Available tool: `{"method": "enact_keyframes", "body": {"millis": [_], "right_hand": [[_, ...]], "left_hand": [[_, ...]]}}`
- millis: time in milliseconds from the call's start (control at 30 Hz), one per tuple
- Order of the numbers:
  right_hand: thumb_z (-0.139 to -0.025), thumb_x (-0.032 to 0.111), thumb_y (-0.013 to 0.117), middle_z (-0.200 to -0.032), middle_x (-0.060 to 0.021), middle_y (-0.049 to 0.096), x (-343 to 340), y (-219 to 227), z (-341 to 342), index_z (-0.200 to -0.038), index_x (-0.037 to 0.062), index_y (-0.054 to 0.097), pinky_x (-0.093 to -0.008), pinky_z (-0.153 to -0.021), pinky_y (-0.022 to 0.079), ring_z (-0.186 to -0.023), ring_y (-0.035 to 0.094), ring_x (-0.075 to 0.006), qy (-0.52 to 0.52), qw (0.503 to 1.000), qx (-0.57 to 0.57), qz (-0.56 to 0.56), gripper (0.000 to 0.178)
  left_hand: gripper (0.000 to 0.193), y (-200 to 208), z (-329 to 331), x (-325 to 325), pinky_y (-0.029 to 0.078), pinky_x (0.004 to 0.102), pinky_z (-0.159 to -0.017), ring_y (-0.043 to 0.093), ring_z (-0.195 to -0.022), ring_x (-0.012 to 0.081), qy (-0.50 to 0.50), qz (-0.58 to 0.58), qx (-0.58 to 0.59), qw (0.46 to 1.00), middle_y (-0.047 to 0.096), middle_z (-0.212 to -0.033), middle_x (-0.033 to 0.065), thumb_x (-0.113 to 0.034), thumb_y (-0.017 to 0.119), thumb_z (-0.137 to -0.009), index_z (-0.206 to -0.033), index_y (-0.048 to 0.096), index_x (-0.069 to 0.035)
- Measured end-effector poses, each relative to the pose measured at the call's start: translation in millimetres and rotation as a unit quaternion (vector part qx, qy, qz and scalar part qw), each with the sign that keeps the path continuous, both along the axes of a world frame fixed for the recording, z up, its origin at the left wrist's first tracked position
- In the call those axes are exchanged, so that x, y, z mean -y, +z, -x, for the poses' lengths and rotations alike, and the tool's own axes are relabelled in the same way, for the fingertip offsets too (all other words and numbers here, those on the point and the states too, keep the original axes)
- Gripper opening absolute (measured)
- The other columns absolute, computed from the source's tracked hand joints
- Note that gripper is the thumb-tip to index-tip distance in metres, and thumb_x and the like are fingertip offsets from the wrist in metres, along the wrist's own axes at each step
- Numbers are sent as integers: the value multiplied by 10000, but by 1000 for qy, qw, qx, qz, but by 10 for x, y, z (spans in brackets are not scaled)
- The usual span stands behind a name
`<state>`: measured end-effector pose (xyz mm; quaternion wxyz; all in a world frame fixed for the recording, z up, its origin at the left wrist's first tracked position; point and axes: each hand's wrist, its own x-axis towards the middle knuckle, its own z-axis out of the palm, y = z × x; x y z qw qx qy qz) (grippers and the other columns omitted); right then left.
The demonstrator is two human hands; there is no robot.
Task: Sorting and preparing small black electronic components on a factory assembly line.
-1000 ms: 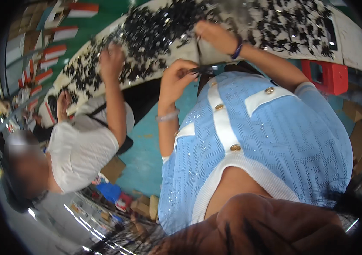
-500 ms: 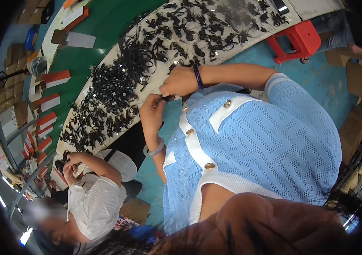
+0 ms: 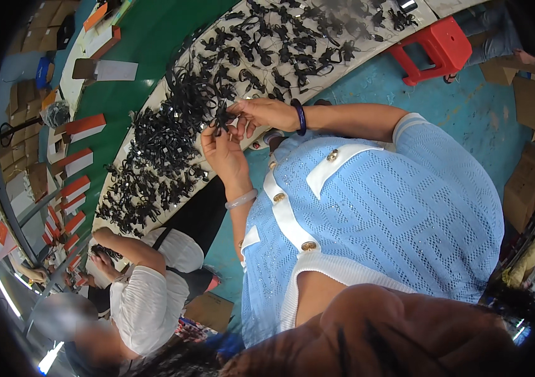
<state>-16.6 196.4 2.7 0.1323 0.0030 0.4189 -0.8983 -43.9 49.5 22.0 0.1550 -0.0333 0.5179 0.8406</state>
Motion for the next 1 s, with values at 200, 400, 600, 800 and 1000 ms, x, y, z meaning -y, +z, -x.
{"method": "enact_keyframes", "body": {"millis": [200,400,600,800,1000], "right_hand": [[-948,325,474,-730,-8,590,-294,-90,-33,-913,30,572,-215,-576,458,-631,555,-77,-59,990,17,-127,313],[-898,503,473,-691,-67,603,-1712,-124,-19,-798,35,572,-271,-516,481,-573,587,-127,-201,864,68,-457,488],[-916,300,454,-843,-184,636,-3198,-696,563,-947,8,614,-428,-673,485,-764,606,-364,-145,553,38,-820,334],[-923,177,456,-985,-126,643,-4616,-471,-11,-1113,70,617,-391,-722,498,-852,618,-288,49,360,-170,-916,272],[-901,225,492,-1014,-147,637,-4488,-691,146,-1060,50,636,-398,-733,497,-889,614,-299,91,359,30,-928,277]], "left_hand": [[280,290,59,-301,450,289,-770,522,-967,201,-105,417,-328,841,472,-1142,130,-63,654,-794,-1065,586,-47],[436,1563,-158,187,409,412,-849,512,-1002,271,-403,83,-366,835,564,-1014,143,-358,663,-786,-1028,613,1],[240,2074,-359,221,394,490,-919,510,-1062,337,-592,-43,-414,690,613,-1055,131,-232,515,-864,-852,613,-13],[173,2209,-404,186,428,500,-876,529,-1021,347,-573,-143,-442,675,614,-1017,136,-146,524,-837,-787,583,10],[164,2204,-541,418,438,499,-853,533,-1008,347,-598,-174,-451,640,611,-995,138,-137,524,-835,-784,579,9]]}}
